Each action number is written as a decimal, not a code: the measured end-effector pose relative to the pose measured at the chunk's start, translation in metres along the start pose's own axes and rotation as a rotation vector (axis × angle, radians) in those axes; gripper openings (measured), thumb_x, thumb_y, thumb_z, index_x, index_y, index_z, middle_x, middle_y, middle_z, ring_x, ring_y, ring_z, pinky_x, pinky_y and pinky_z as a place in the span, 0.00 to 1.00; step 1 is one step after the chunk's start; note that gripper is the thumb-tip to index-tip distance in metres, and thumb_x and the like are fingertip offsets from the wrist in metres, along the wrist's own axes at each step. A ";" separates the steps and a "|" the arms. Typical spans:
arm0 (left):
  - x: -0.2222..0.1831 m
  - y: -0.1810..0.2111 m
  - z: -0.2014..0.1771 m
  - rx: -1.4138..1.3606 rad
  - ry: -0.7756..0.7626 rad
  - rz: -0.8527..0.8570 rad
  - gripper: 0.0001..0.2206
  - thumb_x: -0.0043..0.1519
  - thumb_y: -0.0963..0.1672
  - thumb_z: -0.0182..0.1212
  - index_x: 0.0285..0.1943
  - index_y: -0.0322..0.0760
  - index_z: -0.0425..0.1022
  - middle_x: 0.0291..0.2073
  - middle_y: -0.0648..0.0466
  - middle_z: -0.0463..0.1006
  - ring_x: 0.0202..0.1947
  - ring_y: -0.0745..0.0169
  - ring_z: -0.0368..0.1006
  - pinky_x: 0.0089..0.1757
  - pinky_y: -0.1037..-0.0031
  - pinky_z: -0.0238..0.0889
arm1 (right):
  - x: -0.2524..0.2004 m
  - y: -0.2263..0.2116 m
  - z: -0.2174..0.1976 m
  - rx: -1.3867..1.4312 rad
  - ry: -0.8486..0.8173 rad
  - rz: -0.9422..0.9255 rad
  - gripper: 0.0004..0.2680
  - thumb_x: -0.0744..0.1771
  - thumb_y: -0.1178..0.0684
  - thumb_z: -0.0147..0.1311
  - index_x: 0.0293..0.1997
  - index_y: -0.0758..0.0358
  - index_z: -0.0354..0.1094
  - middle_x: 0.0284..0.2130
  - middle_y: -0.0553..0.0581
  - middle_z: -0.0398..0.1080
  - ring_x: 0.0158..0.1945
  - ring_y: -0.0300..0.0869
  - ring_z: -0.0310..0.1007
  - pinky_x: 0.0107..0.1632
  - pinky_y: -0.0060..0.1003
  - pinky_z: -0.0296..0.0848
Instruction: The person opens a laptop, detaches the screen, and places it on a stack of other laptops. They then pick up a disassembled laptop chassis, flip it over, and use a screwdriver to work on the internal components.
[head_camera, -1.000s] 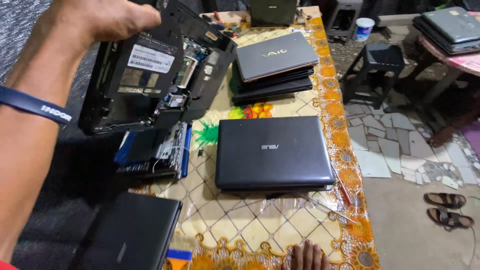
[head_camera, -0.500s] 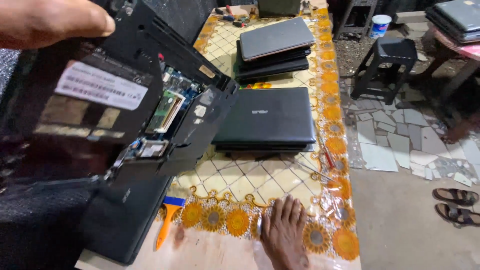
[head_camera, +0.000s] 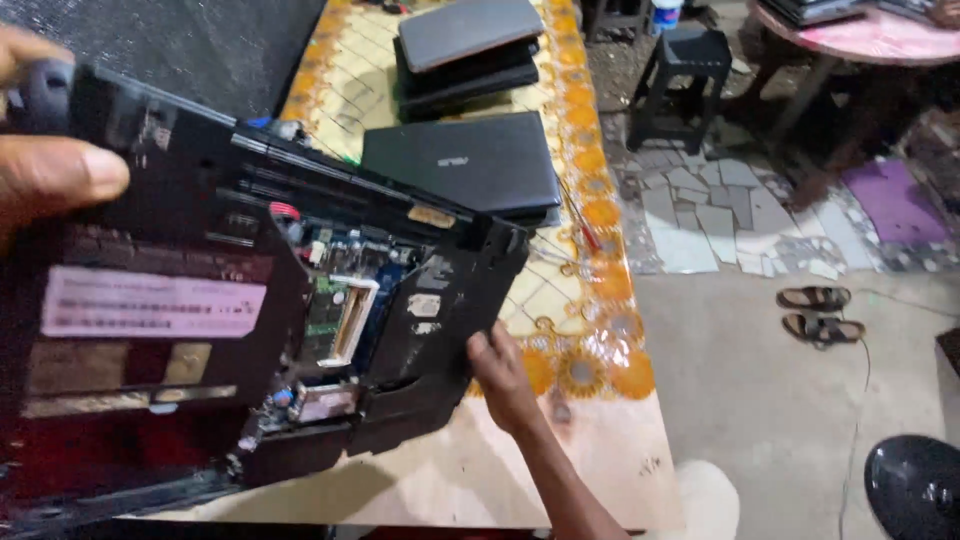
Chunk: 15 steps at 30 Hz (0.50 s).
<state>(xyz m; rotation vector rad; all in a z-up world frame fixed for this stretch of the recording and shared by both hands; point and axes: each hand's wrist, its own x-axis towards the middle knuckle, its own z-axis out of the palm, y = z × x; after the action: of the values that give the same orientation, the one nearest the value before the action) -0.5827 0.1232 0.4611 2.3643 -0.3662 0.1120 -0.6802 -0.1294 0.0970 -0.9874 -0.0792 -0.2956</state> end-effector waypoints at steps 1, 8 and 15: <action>0.001 -0.023 0.012 0.012 -0.031 0.080 0.27 0.60 0.39 0.56 0.71 0.29 0.60 0.41 0.38 0.72 0.33 0.41 0.72 0.31 0.54 0.65 | -0.020 -0.030 0.017 -0.179 0.063 -0.051 0.22 0.68 0.43 0.53 0.67 0.67 0.60 0.60 0.58 0.68 0.62 0.43 0.66 0.64 0.39 0.67; -0.030 -0.207 0.108 -0.257 -0.099 -0.078 0.19 0.60 0.43 0.57 0.60 0.26 0.73 0.40 0.43 0.77 0.34 0.53 0.70 0.33 0.65 0.62 | -0.102 -0.053 -0.019 -0.383 0.304 0.163 0.27 0.65 0.39 0.54 0.68 0.64 0.61 0.59 0.59 0.71 0.61 0.46 0.71 0.58 0.40 0.73; -0.047 -0.292 0.220 -0.408 -0.062 -0.163 0.19 0.57 0.42 0.53 0.58 0.28 0.74 0.44 0.49 0.73 0.42 0.59 0.67 0.40 0.72 0.60 | -0.115 -0.070 -0.042 -0.537 0.383 0.426 0.25 0.64 0.38 0.52 0.66 0.60 0.62 0.55 0.59 0.74 0.57 0.46 0.76 0.55 0.40 0.80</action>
<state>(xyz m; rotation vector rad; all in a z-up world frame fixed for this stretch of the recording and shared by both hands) -0.5477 0.1860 0.0997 1.9856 -0.2007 -0.1047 -0.8125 -0.1765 0.1072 -1.4280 0.5803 -0.1064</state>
